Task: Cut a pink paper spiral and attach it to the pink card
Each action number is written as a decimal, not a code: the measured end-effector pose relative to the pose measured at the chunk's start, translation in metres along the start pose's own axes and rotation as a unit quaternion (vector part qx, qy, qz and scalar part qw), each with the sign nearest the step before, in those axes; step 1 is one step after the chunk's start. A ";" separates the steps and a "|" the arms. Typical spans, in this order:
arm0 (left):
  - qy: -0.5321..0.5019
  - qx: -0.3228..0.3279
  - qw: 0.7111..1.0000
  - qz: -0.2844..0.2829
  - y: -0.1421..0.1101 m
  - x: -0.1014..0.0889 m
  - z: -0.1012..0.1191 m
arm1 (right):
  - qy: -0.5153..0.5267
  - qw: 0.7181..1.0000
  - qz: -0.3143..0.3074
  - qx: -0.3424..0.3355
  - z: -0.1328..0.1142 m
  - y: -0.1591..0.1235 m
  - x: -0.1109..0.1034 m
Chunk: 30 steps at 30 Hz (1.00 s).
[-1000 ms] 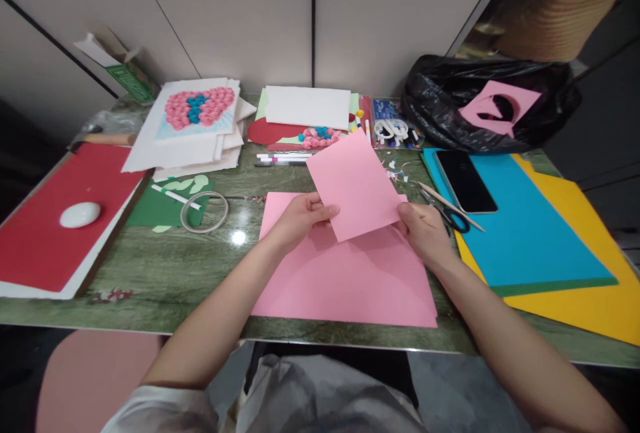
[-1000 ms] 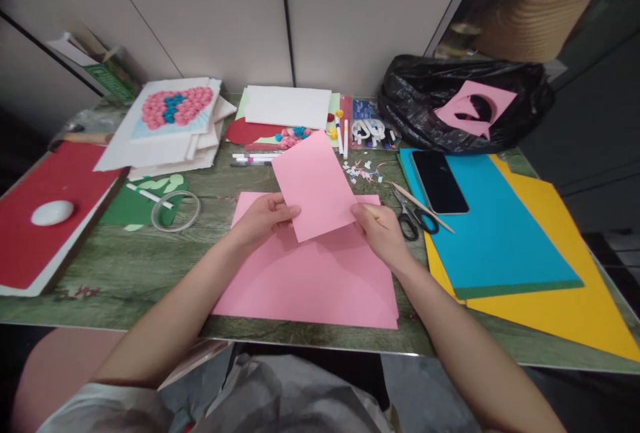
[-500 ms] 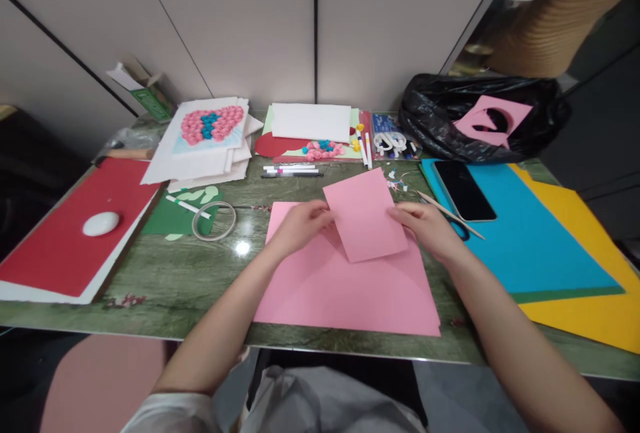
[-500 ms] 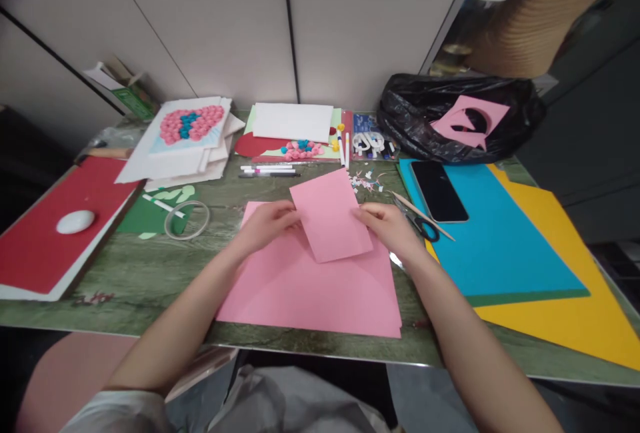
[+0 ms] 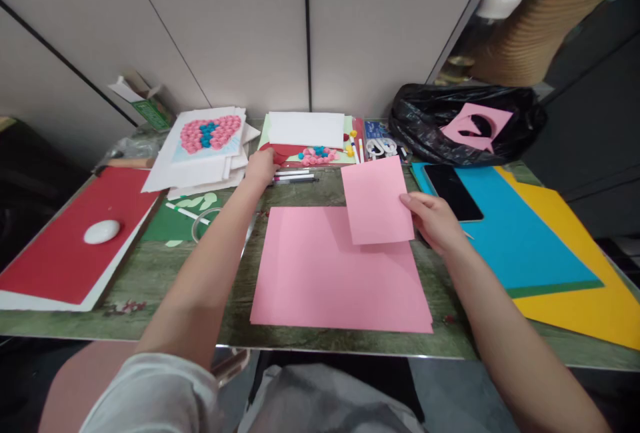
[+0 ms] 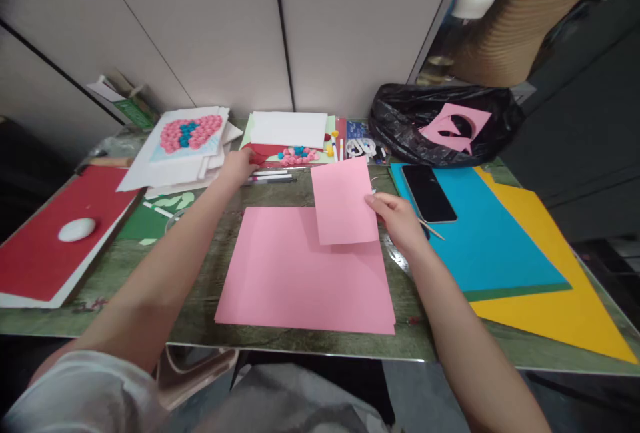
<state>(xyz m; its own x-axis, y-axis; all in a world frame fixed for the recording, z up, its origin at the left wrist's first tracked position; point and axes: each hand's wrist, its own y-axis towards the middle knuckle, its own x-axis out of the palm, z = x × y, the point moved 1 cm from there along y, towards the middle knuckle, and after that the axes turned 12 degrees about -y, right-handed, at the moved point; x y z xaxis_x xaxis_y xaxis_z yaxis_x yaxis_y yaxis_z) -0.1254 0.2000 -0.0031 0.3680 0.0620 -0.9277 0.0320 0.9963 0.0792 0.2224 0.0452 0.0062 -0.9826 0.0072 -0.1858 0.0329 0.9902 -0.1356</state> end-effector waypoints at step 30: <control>-0.343 0.315 0.861 0.202 -0.177 0.012 0.116 | 0.185 0.981 -0.057 0.004 -0.011 -0.019 0.028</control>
<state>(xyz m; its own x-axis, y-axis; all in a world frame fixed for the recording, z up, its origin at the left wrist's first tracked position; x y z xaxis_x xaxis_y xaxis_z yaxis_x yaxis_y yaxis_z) -0.0191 0.0176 0.0144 0.9231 0.1307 -0.3615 0.1918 0.6583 0.7279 0.1921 0.0277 0.0140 -0.9791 -0.0514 0.1966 -0.0806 0.9864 -0.1434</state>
